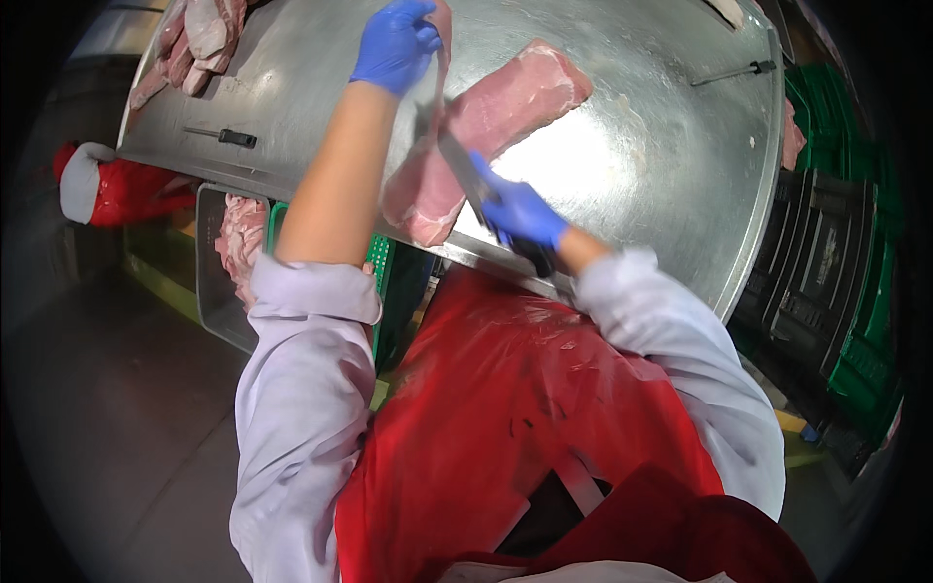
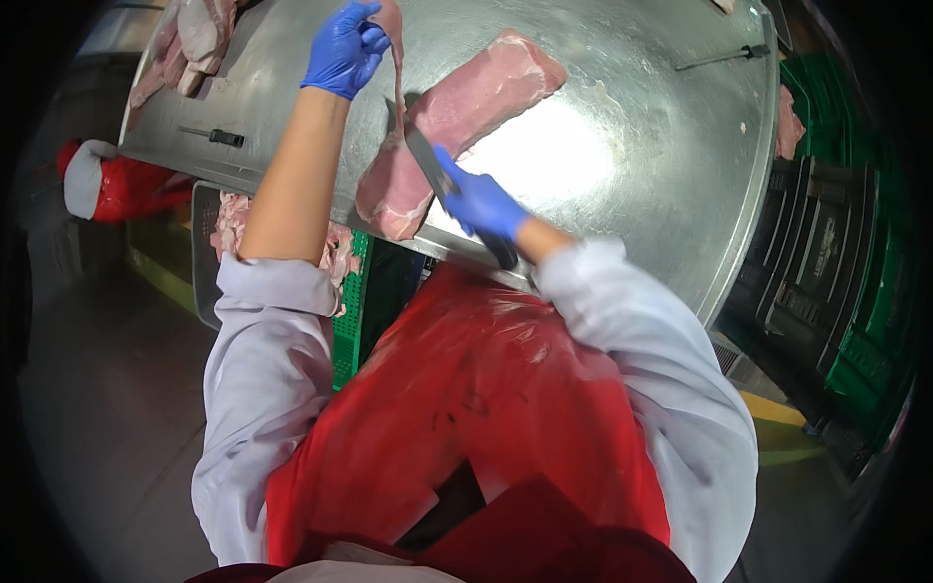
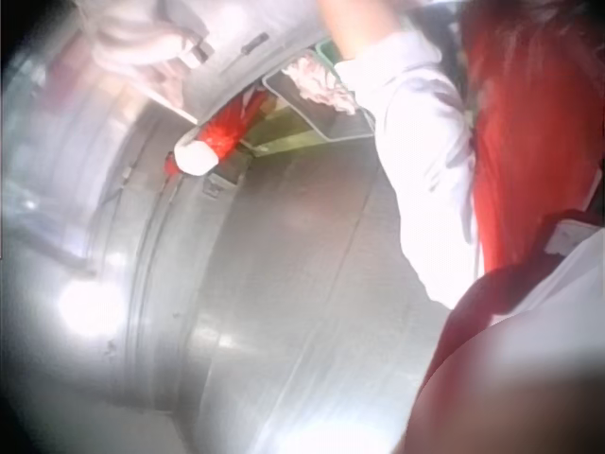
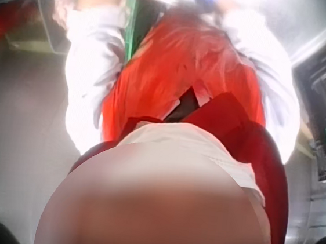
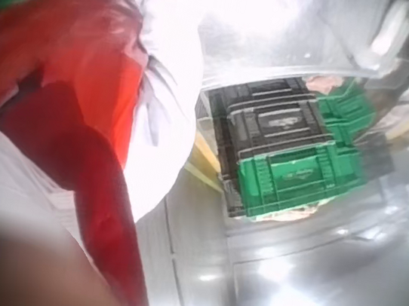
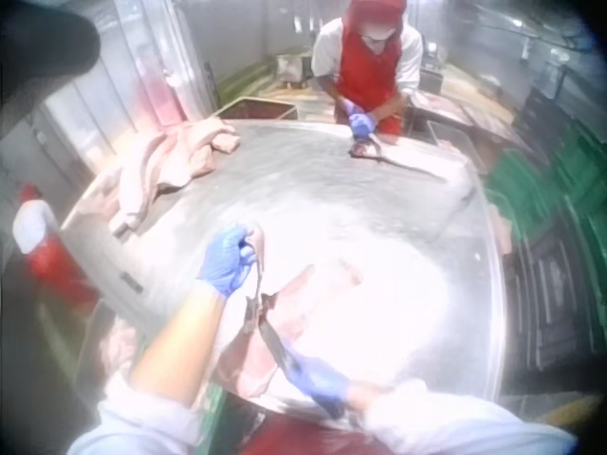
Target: The person trims fat and connective tissue from large cuts of raw meat using a knife on a stainless steel table. Trimmed pieces are placed into a green basket while the cleaned meat is set aside on the table.
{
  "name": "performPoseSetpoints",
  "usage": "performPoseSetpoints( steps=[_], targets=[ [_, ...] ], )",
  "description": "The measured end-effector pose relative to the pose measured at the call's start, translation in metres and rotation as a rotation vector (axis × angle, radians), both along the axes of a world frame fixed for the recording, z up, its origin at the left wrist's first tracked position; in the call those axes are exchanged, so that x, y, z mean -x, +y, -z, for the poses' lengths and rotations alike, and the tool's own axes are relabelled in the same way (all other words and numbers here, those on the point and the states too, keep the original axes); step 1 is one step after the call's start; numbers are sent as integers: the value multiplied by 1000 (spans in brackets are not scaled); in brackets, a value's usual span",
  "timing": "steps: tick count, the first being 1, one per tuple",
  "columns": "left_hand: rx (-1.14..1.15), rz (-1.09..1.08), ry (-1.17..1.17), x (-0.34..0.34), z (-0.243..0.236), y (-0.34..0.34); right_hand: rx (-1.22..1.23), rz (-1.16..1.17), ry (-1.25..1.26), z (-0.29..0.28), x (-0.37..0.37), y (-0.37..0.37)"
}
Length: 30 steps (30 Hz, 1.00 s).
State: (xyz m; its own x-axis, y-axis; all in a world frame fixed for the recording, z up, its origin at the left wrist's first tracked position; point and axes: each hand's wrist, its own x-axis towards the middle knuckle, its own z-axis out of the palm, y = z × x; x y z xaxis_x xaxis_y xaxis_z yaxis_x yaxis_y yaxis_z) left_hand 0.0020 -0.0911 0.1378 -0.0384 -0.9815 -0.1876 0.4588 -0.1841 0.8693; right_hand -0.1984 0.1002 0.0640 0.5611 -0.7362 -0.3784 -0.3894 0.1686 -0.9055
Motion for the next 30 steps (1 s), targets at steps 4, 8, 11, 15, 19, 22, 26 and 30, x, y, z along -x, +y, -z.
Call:
performPoseSetpoints(
  steps=[4,8,11,15,19,22,26,30],
  targets=[
    [-11,-6,109,-11,-30,25,-42,4,131,-16,-17,-10],
    [92,37,223,-21,-47,32,268,50,134,8,-46,-40],
    [95,77,453,-59,-62,44,211,-95,65,7,-11,44],
    [145,44,487,-65,-114,86,60,-87,98,-19,-45,22],
    [256,34,511,-87,-162,120,-30,-31,76,-32,-89,1],
    [519,-537,80,-162,-196,186,-84,-319,26,-44,-63,65],
    [649,-563,-53,-230,-241,324,60,-345,7,-22,-82,52],
    [-42,-259,-1015,-329,-199,418,449,19,47,27,-41,-36]
  ],
)
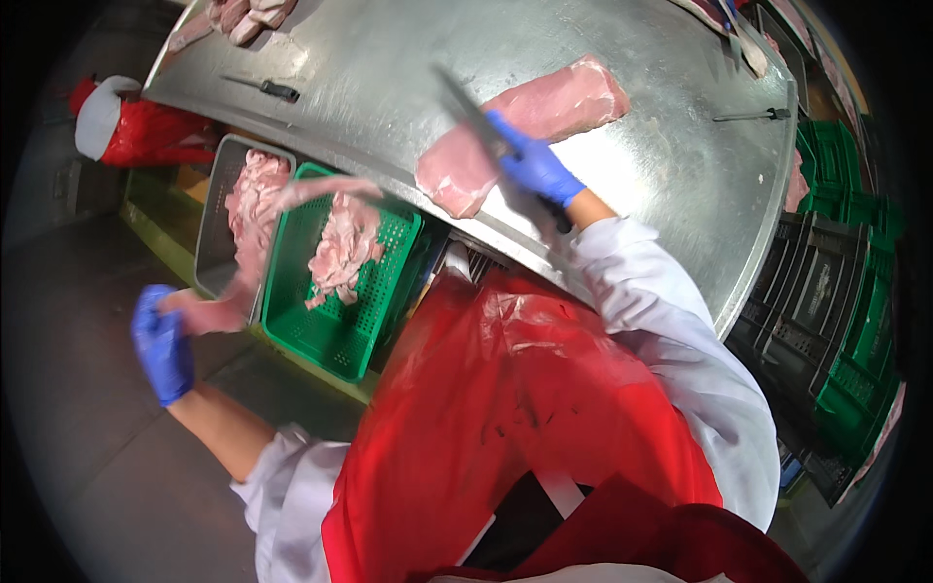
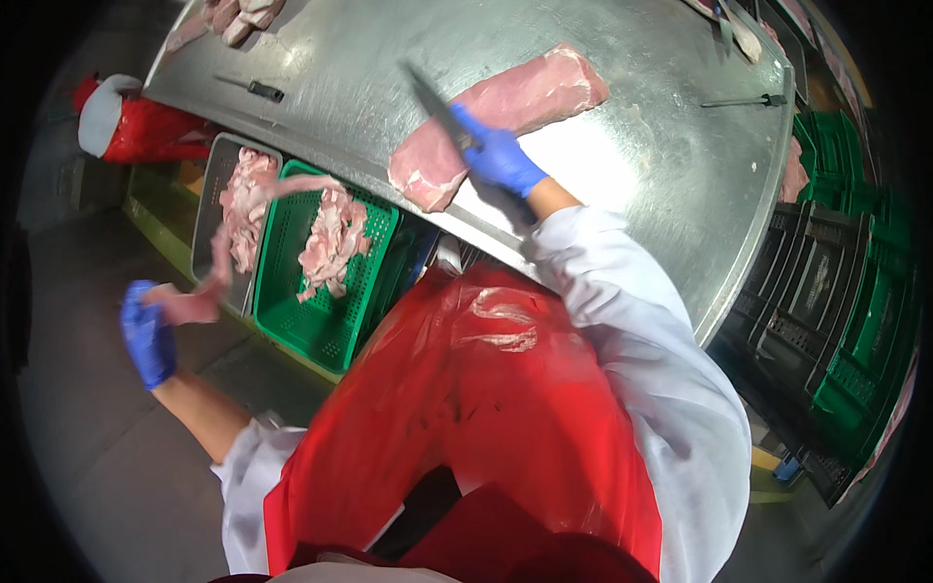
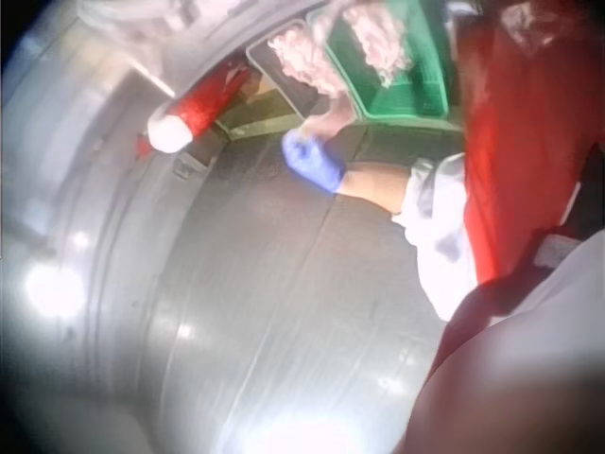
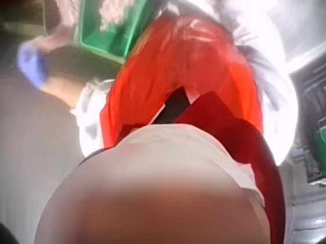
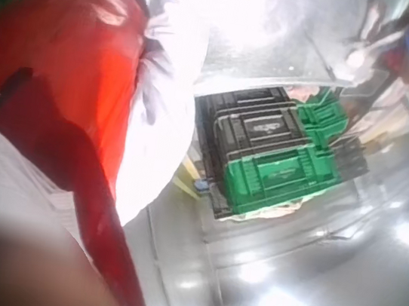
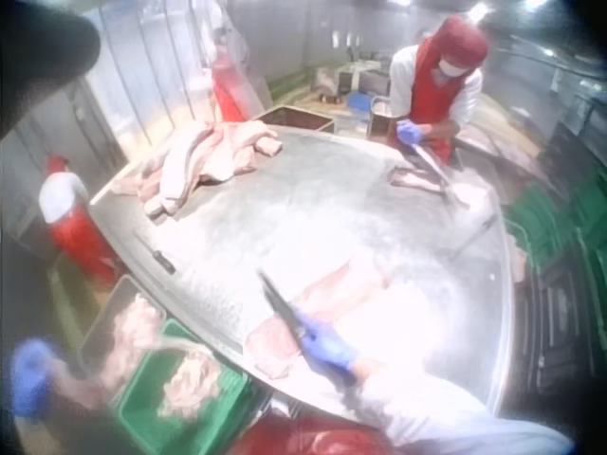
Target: The person trims fat and connective tissue from large cuts of raw meat using a knife on a stainless steel table. Trimmed pieces are placed into a green basket while the cleaned meat is set aside on the table.
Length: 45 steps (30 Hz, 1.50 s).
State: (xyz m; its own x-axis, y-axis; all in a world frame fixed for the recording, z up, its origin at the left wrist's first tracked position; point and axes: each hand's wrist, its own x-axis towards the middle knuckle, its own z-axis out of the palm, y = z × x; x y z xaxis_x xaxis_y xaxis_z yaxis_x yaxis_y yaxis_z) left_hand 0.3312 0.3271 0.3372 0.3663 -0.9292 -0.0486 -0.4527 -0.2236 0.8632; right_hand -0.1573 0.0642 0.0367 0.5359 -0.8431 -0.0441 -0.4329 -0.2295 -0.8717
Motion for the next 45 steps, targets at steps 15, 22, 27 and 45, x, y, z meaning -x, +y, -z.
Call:
performPoseSetpoints(
  steps=[15,22,27,45],
  targets=[
    [-400,541,-771,330,288,-279,-97,139,589,-24,63,100],
    [-421,482,618,178,388,-336,-125,154,332,-54,141,185],
    [-629,638,1275,376,250,-308,-254,601,28,-48,231,275],
    [-365,551,-704,470,312,-377,-528,1002,20,-44,414,320]
  ],
)
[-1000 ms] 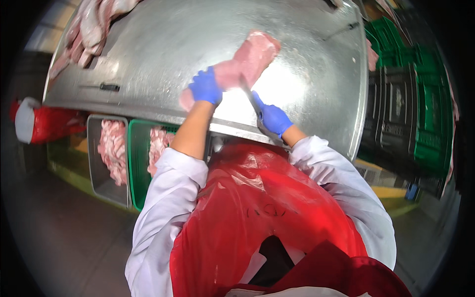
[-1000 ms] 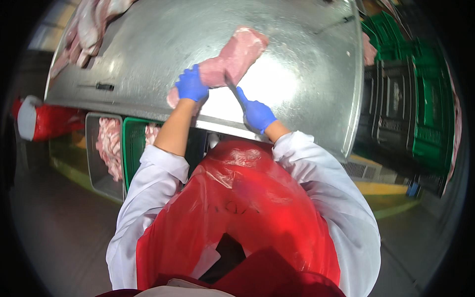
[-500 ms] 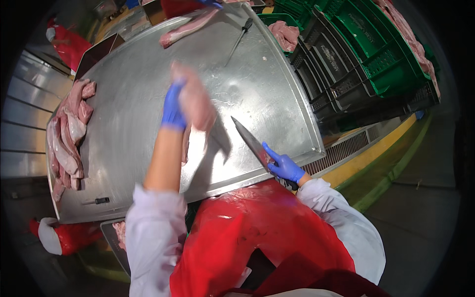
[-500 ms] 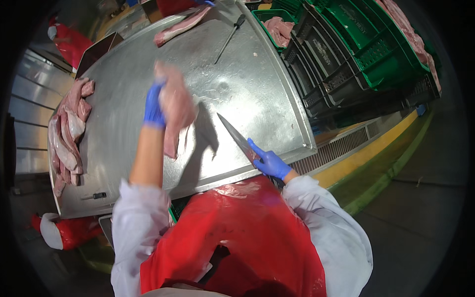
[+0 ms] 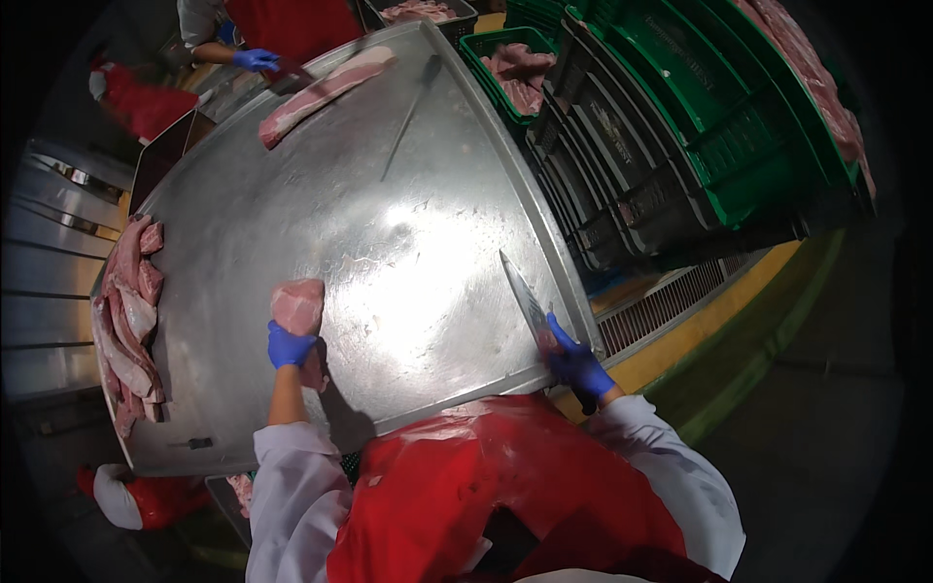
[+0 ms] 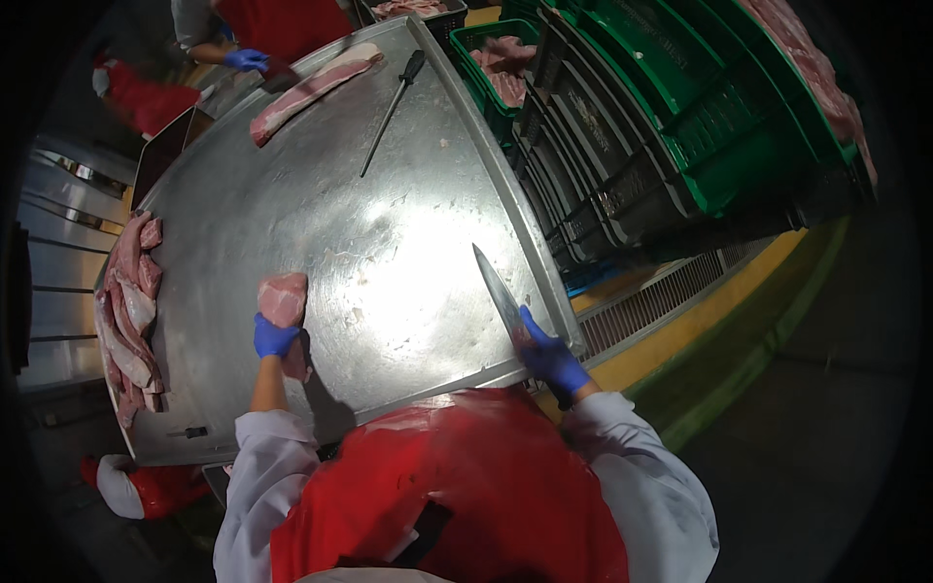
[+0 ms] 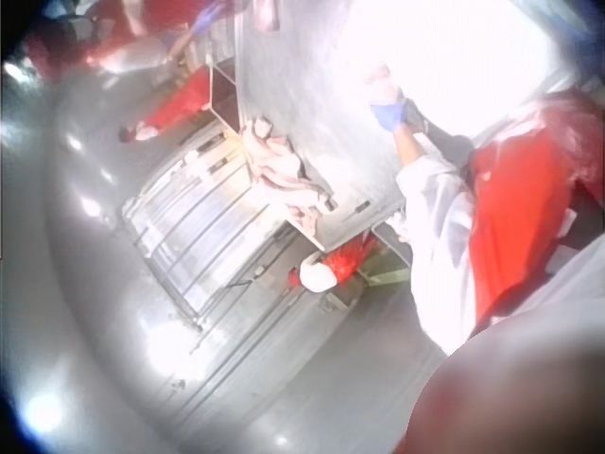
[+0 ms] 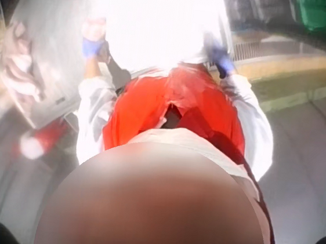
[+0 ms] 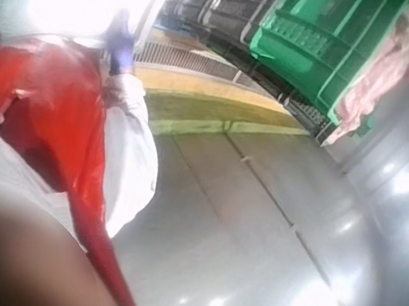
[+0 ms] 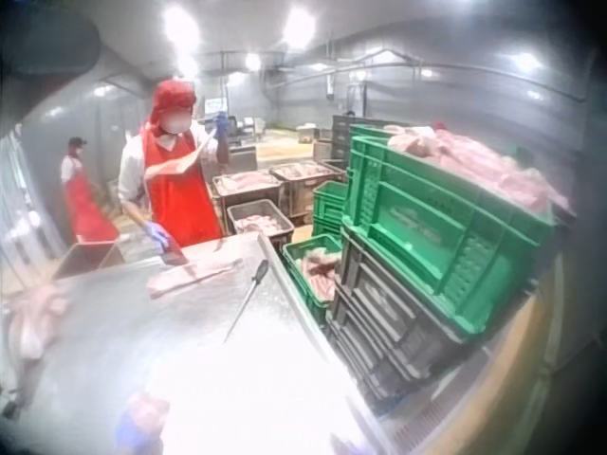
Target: The person trims fat and connective tissue from large cuts of raw meat using a knife on a stainless steel table. Trimmed pieces are placed into a green basket while the cleaned meat is set aside on the table.
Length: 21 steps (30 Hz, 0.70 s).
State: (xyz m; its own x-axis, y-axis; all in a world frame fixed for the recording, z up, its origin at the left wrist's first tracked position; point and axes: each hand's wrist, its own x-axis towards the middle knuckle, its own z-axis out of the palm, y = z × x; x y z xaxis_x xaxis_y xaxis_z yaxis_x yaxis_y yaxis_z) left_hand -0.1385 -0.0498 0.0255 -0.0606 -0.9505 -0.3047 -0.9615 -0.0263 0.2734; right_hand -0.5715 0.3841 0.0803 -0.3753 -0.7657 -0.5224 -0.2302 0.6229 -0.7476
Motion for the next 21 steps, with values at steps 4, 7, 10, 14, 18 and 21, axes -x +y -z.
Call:
performPoseSetpoints(
  steps=[4,7,10,14,18,21],
  targets=[
    [-361,-136,886,-13,13,8,323,59,-37,37,3,6],
    [-514,-173,1377,72,-31,34,320,12,136,34,8,-8],
    [-692,14,1442,228,-88,-7,192,5,-14,9,9,-23],
    [-692,224,1463,424,-184,-88,194,40,-162,8,5,-39],
    [-241,195,1151,435,-175,-80,178,16,-52,21,2,-52],
    [94,284,856,316,-16,-109,190,-94,-67,13,-18,-87]
  ],
)
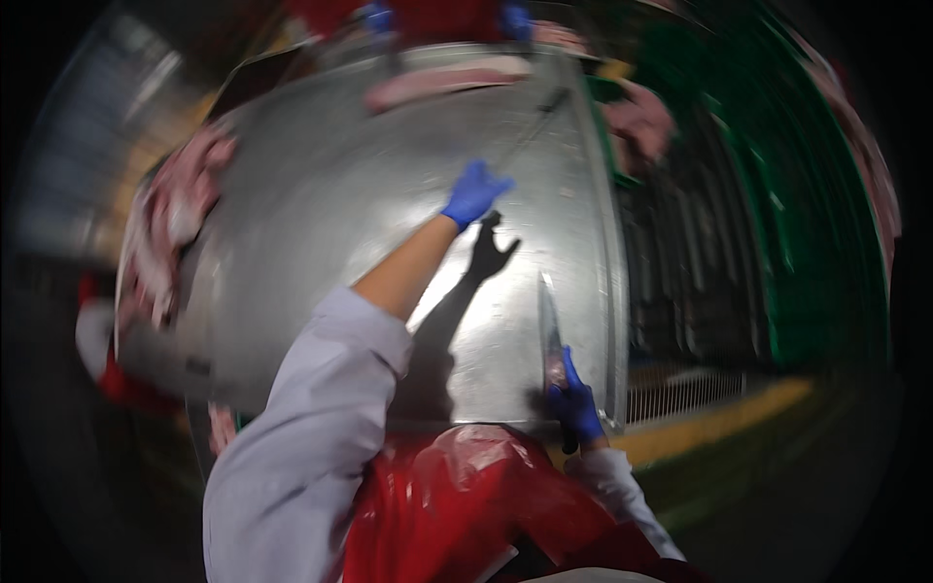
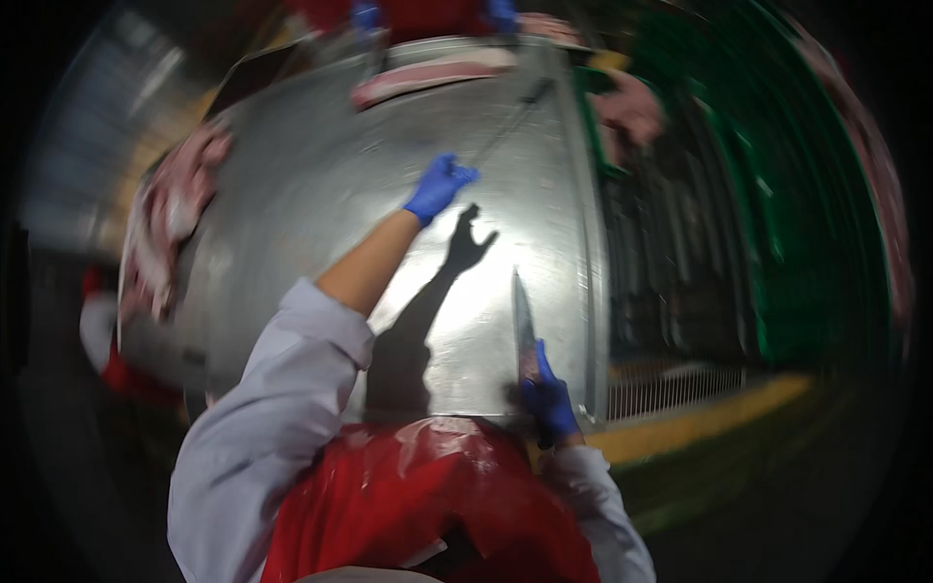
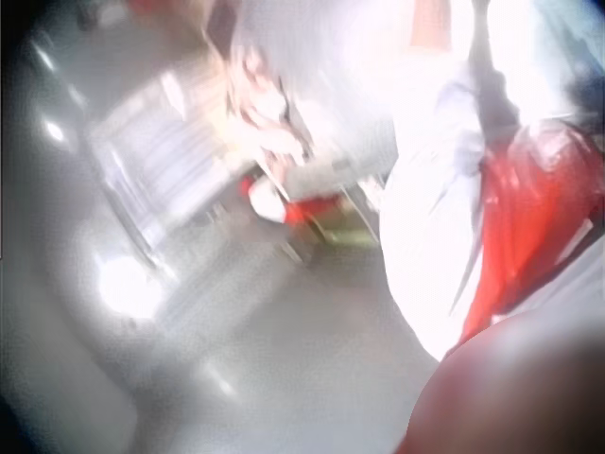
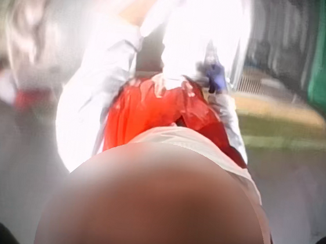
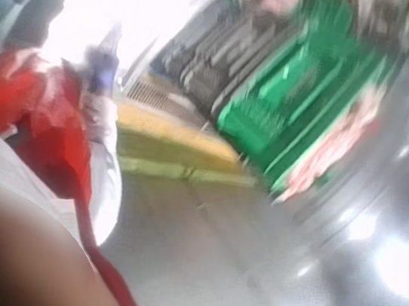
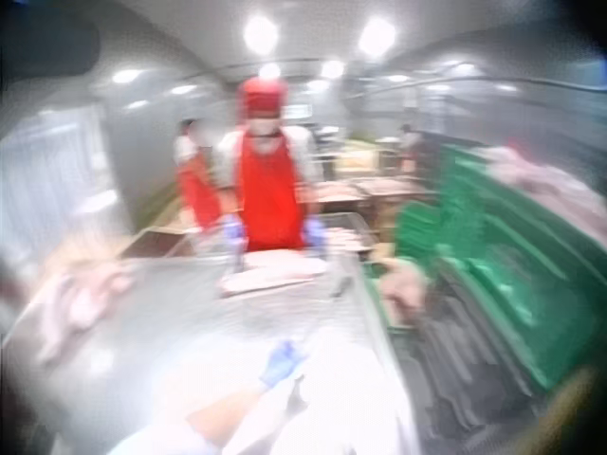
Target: The person trims fat and connective tissue from large cuts of raw meat using a knife on a stainless steel table. Trimmed pieces are placed into a green basket while the cleaned meat is set aside on the table.
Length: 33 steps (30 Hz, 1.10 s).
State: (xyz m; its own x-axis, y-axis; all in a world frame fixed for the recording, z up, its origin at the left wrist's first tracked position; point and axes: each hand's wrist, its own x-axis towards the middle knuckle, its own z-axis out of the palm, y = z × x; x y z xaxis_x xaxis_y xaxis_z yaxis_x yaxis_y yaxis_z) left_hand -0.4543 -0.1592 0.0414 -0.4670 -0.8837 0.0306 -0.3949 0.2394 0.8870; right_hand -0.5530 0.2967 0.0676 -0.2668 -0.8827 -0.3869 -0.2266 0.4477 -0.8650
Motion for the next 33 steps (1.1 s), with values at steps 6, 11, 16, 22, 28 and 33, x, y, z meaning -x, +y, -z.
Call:
performPoseSetpoints(
  steps=[6,11,16,22,28,33],
  targets=[
    [-576,-623,215,-323,67,-5,-25,-103,-383,30,-65,-50],
    [-254,-1039,-755,-570,39,-33,-89,-206,-371,46,-130,-127],
    [-272,-1210,-911,-757,1,-98,-160,-110,-311,34,-190,-177],
    [-28,-1288,-994,-885,5,-203,-60,83,-112,75,-192,-164],
    [139,-1459,-1103,-947,15,-287,-180,252,-140,72,-203,-182],
    [-52,-1285,-872,-980,-17,-310,-123,270,-199,98,-185,-150]
  ],
)
